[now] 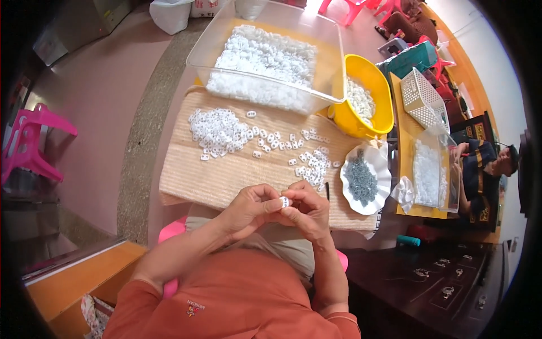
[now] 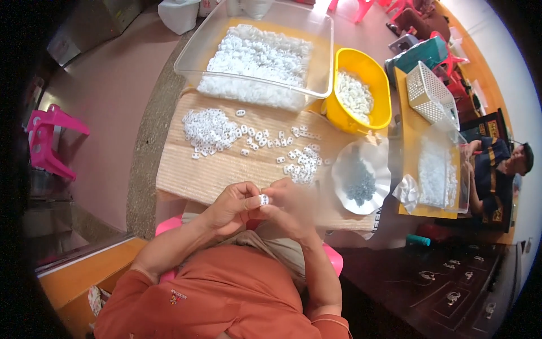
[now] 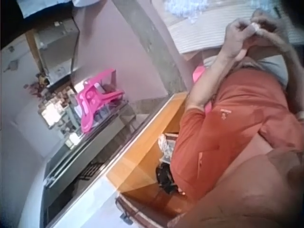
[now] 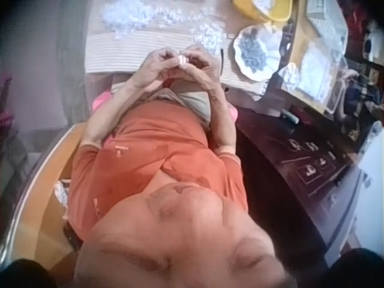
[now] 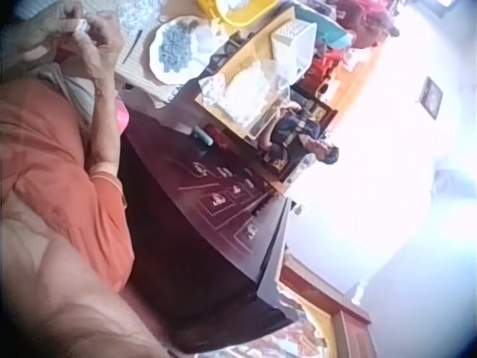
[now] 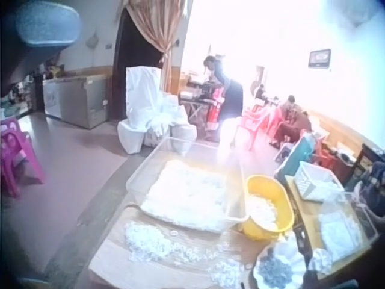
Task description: Sorting and manipulating small white plastic cord locks on a workbench using hands and a small picking tool.
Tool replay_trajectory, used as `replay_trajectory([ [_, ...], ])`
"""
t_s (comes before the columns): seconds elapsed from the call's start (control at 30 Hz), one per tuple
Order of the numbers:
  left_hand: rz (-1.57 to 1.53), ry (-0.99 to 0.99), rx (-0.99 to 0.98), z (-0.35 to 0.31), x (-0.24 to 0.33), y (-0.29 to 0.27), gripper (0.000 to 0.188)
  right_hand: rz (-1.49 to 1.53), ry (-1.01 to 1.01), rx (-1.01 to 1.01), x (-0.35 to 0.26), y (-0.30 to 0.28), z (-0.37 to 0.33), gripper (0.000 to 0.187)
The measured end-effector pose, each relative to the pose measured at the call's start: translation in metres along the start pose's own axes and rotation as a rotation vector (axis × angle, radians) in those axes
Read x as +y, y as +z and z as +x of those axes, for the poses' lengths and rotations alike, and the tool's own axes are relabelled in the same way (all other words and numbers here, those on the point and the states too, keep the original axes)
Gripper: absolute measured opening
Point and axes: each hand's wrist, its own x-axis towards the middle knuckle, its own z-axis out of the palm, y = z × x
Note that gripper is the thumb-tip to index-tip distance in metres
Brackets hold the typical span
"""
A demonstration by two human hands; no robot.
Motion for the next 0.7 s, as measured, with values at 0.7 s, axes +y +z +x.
replay_trajectory([
  [0.7,-0.017,-0.023,-0.042,-0.009,-0.004,0.011,0.010,-0.232,-0.193,0.185,-0.027,-0.004,-0.012,0.026],
])
